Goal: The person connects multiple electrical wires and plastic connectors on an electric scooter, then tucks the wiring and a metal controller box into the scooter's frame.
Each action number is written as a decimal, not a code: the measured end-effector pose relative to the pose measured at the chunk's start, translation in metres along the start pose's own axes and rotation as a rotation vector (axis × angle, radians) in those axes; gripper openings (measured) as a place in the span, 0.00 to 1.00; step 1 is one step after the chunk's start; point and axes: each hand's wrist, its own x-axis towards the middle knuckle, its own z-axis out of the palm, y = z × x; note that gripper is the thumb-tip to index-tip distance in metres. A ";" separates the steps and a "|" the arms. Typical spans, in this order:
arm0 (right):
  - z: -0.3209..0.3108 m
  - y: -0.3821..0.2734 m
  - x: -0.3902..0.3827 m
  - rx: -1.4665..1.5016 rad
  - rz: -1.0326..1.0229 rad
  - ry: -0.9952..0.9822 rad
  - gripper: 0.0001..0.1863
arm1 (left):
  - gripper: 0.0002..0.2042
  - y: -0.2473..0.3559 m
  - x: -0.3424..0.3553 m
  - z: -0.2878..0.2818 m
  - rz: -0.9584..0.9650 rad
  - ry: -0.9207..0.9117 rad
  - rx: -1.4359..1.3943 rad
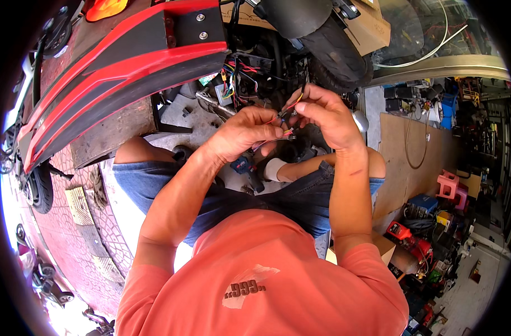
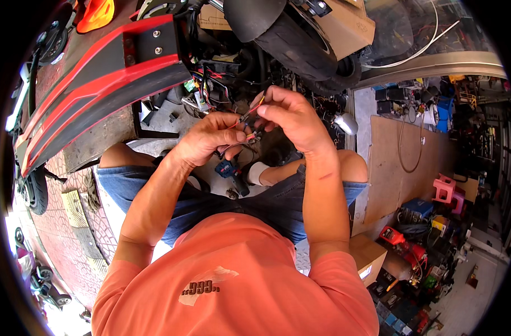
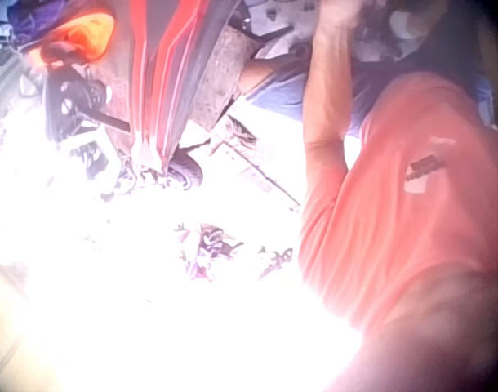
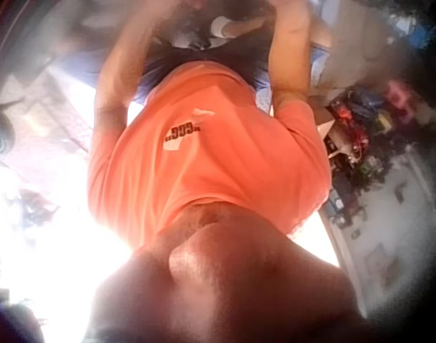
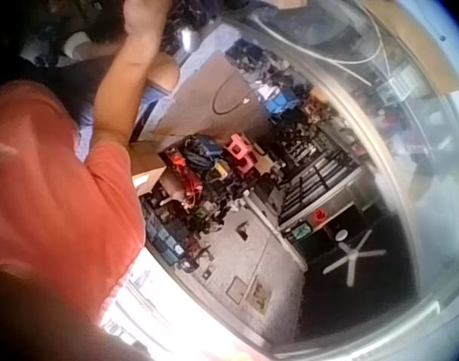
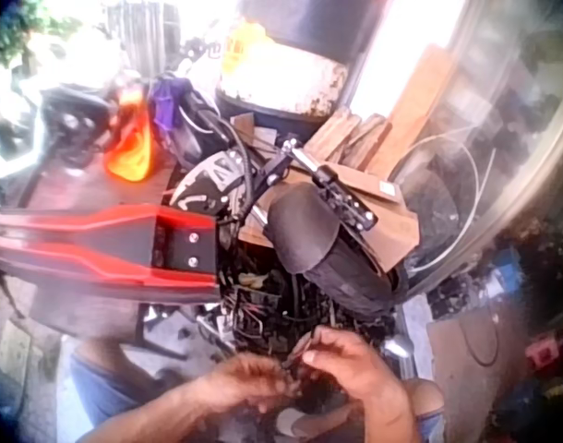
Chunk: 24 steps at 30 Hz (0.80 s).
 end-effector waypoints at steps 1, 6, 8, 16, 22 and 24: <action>0.001 -0.001 -0.001 -0.056 -0.016 -0.008 0.08 | 0.11 0.002 -0.001 0.003 0.020 0.009 -0.010; 0.001 -0.008 -0.006 -0.018 0.079 -0.058 0.09 | 0.08 -0.004 0.002 -0.001 0.061 0.020 0.063; -0.001 -0.004 -0.006 -0.023 0.084 -0.051 0.10 | 0.08 -0.006 0.003 -0.001 0.047 0.028 0.143; -0.007 0.014 -0.003 0.062 -0.055 0.036 0.12 | 0.10 -0.002 0.003 -0.002 0.054 0.147 0.057; -0.002 0.020 0.000 0.096 -0.102 0.084 0.13 | 0.09 -0.004 0.003 0.003 0.097 0.221 0.114; 0.003 0.016 0.001 0.094 -0.103 0.072 0.11 | 0.08 -0.004 0.004 0.006 0.109 0.218 0.124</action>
